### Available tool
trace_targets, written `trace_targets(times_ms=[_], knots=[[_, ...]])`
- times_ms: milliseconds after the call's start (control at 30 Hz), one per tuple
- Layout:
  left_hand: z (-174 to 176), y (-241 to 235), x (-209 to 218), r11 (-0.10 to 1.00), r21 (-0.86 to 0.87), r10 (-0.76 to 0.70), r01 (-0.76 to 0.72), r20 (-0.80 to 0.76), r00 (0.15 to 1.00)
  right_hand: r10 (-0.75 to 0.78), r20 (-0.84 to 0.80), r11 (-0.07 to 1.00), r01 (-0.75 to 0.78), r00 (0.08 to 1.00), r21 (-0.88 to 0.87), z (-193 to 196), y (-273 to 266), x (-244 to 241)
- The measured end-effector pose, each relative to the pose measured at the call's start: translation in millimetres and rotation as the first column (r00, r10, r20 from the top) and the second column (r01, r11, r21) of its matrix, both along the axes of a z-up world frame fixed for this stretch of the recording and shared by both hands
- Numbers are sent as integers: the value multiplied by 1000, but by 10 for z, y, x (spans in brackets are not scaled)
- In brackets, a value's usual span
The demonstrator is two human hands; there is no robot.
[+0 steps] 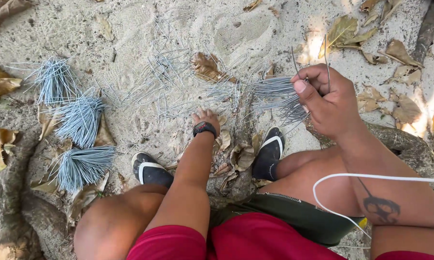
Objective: Untangling and sorting bundles of thin wire on the ground
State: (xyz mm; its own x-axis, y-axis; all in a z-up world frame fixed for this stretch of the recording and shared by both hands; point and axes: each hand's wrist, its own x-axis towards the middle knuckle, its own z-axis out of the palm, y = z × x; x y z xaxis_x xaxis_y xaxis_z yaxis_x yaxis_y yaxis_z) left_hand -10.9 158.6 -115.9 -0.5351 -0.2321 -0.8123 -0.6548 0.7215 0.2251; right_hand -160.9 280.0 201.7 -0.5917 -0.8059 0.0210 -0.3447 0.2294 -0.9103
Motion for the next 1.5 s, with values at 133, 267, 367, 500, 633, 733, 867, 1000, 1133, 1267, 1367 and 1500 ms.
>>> trace_targets(times_ms=[133,267,367,500,633,733,867,1000,1133,1267,1367,1500], knots=[[-180,29,-70,1000,-24,1,-2,-50,999,-4,-21,1000,5,1000,25,45,62,-10],[-543,-25,56,997,34,79,-74,-169,982,-5,-20,1000,5,1000,-8,90,100,-20],[-797,-183,-14,985,44,171,-166,-304,937,18,-31,999,-19,999,-41,100,124,-15],[770,-715,-150,888,212,460,-409,-463,758,53,-49,998,-51,997,44,234,147,89],[1718,-1293,-99,928,106,333,-357,-664,669,49,-72,996,-54,996,-70,189,113,173],[2636,-1469,218,941,15,224,-338,-776,589,59,-139,998,-64,989,-27,138,107,196],[3310,-1344,776,880,231,343,-415,-913,221,76,-134,997,-76,988,4,241,125,286],[3424,-1208,994,880,313,335,-358,-942,-1,136,-112,991,-135,984,16,213,205,361],[3680,-970,1041,925,283,304,-253,-952,48,141,-126,990,-139,982,26,314,236,487],[3606,-888,1021,871,470,483,-141,-872,78,186,-130,982,-190,974,-14,415,236,598],[3661,-802,979,845,534,533,5,-844,59,209,-137,975,-218,968,-53,425,221,606],[3802,-641,938,870,488,487,74,-873,35,229,-121,968,-239,966,-76,399,209,599]])
